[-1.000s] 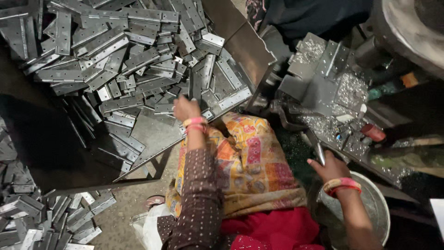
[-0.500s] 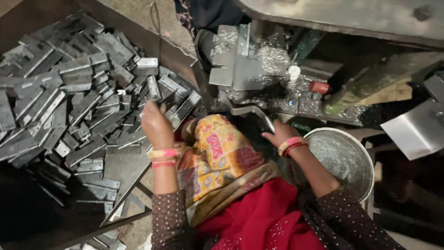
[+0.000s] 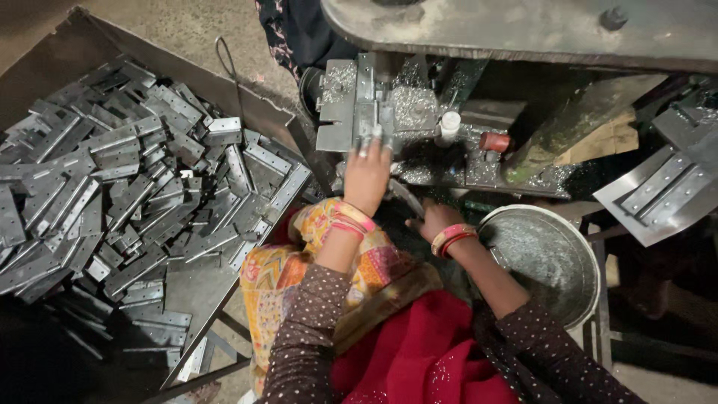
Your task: The person sits on the floor and repeatedly picks up metal brackets from a bin, places them into a press machine, and operates the lever to process them. The processed brackets are dropped back into the bin.
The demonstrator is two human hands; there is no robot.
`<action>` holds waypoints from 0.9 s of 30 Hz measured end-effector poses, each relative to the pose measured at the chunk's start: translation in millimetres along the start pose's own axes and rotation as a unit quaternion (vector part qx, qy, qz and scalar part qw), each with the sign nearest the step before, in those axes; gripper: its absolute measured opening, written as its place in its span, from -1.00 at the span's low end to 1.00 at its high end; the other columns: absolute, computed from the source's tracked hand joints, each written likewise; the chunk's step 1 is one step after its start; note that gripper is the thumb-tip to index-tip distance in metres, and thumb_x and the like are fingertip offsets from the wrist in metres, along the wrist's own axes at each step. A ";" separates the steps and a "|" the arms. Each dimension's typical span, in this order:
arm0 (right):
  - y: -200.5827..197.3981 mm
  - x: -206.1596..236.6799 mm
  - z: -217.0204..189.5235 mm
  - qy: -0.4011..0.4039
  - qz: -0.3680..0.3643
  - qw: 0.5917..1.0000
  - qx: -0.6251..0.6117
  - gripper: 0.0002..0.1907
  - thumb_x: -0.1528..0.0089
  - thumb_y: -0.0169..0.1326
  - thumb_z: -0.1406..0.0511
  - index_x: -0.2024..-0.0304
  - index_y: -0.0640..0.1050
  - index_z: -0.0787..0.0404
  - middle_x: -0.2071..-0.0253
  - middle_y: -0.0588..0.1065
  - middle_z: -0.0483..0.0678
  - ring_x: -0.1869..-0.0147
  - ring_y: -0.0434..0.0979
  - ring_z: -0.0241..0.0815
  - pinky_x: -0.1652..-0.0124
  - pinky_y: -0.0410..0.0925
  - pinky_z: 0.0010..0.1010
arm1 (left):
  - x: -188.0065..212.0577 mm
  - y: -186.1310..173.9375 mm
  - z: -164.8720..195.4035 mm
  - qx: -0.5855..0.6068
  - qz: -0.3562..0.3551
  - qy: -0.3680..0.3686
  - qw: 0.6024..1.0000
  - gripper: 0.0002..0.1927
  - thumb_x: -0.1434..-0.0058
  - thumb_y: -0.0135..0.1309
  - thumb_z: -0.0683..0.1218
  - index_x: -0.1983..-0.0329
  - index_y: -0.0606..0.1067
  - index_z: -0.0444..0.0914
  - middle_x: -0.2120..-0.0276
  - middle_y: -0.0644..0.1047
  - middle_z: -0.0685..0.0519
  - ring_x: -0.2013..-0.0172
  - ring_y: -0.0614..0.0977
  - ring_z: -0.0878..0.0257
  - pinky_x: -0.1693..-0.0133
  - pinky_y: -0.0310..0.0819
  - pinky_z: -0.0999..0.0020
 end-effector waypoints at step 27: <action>13.9 -4.5 2.1 -0.012 -0.031 0.999 0.026 -0.27 -0.21 0.14 -0.12 -0.14 0.38 0.32 0.10 0.57 0.32 0.00 0.60 0.32 0.03 0.45 0.04 | -5.2 14.4 -26.8 -0.011 -0.011 -0.103 0.995 -0.73 -0.25 -0.04 -0.09 0.23 0.65 -0.27 -0.11 0.55 -0.08 -0.18 0.51 0.02 -0.32 0.11 -0.16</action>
Point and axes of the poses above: each hand's wrist, its own x-axis away from the middle knuckle, its own y-axis out of the palm, z = x × y, the point moved 5 cm from there along -x, towards the middle knuckle
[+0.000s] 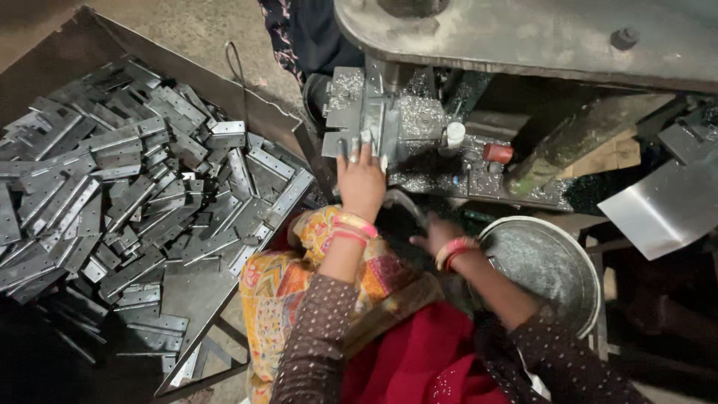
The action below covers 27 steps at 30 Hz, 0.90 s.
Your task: The person sits on the floor and repeatedly picks up metal brackets from a bin, places them into a press machine, and operates the lever to process them. The processed brackets are dropped back into the bin.
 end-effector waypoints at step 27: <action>44.6 26.4 8.8 0.030 0.050 0.997 -0.049 -0.38 -0.30 0.01 -0.03 -0.20 0.33 0.28 0.30 0.61 0.25 0.20 0.65 0.30 0.21 0.48 0.07 | -33.9 17.4 9.8 0.018 -0.003 -0.001 1.000 -0.71 -0.30 0.02 0.01 0.23 0.68 -0.24 -0.13 0.54 -0.04 -0.20 0.50 0.03 -0.31 0.09 -0.15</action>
Point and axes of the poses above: each hand's wrist, its own x-axis away from the middle knuckle, its own y-axis out of the palm, z = x × y, the point moved 5 cm from there along -x, towards the middle knuckle
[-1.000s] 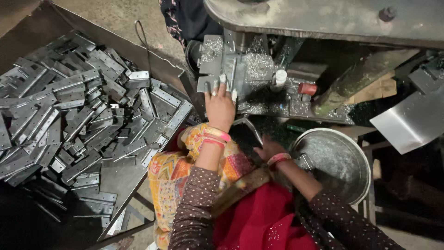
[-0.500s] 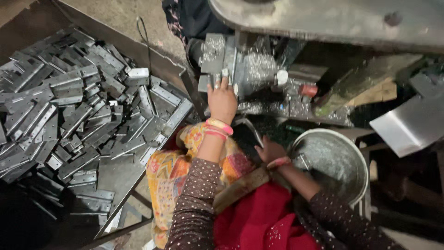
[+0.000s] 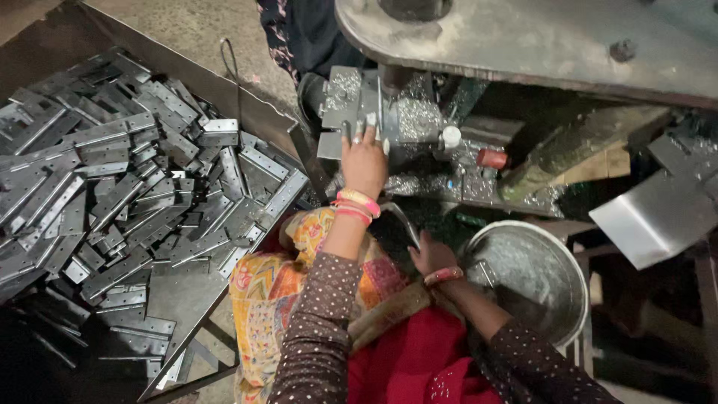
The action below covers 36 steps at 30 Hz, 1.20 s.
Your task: The person sits on the floor and repeatedly picks up metal brackets from a bin, places them into a press machine, and operates the lever to process them. The processed brackets are dropped back into the bin.
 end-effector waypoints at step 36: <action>-110.6 0.8 -37.4 -0.171 0.347 0.915 -0.116 -0.31 -0.27 0.22 -0.02 -0.19 0.36 0.34 -0.14 0.37 0.27 -0.21 0.40 0.31 -0.21 0.31 0.01 | 78.8 -79.2 22.0 -0.069 -0.006 0.132 0.989 -0.71 -0.28 -0.02 -0.13 -0.02 0.52 -0.32 -0.25 0.48 -0.11 -0.26 0.44 0.03 -0.27 0.23 -0.20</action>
Point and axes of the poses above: each hand's wrist, its own x-axis away from the middle knuckle, its own y-axis out of the palm, z = x × y, the point moved 5 cm from there along -x, towards the middle knuckle
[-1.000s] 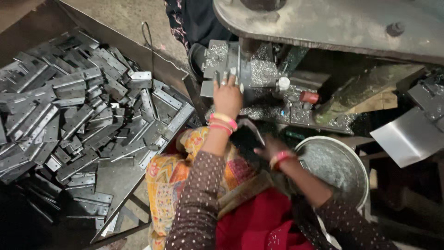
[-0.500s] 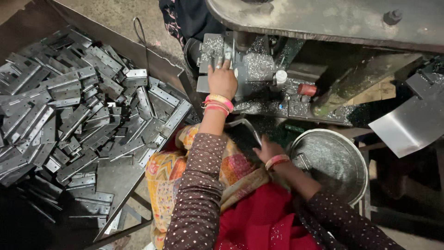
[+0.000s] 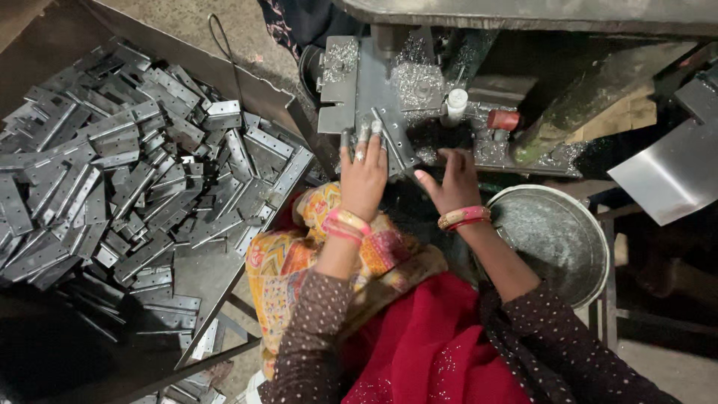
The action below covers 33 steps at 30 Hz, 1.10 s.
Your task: The person sits on the floor and repeatedly picks up metal brackets from a bin, places them into a press machine, and operates the lever to process them. The processed brackets are dropped back into the bin.
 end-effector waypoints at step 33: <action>17.6 4.0 14.5 0.022 -0.117 0.991 0.059 -0.25 -0.05 0.35 -0.02 -0.10 0.40 0.27 -0.09 0.43 0.30 -0.08 0.50 0.33 0.03 0.42 0.01 | -54.3 53.2 -25.3 0.071 -0.055 -0.181 0.979 -0.66 -0.28 0.03 0.06 0.12 0.65 -0.25 -0.25 0.48 -0.02 -0.28 0.42 0.01 -0.31 0.10 -0.16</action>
Point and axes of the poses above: each hand's wrist, its own x-axis away from the middle knuckle, its own y-axis out of the palm, z = x × y, the point moved 5 cm from there along -x, towards the middle knuckle
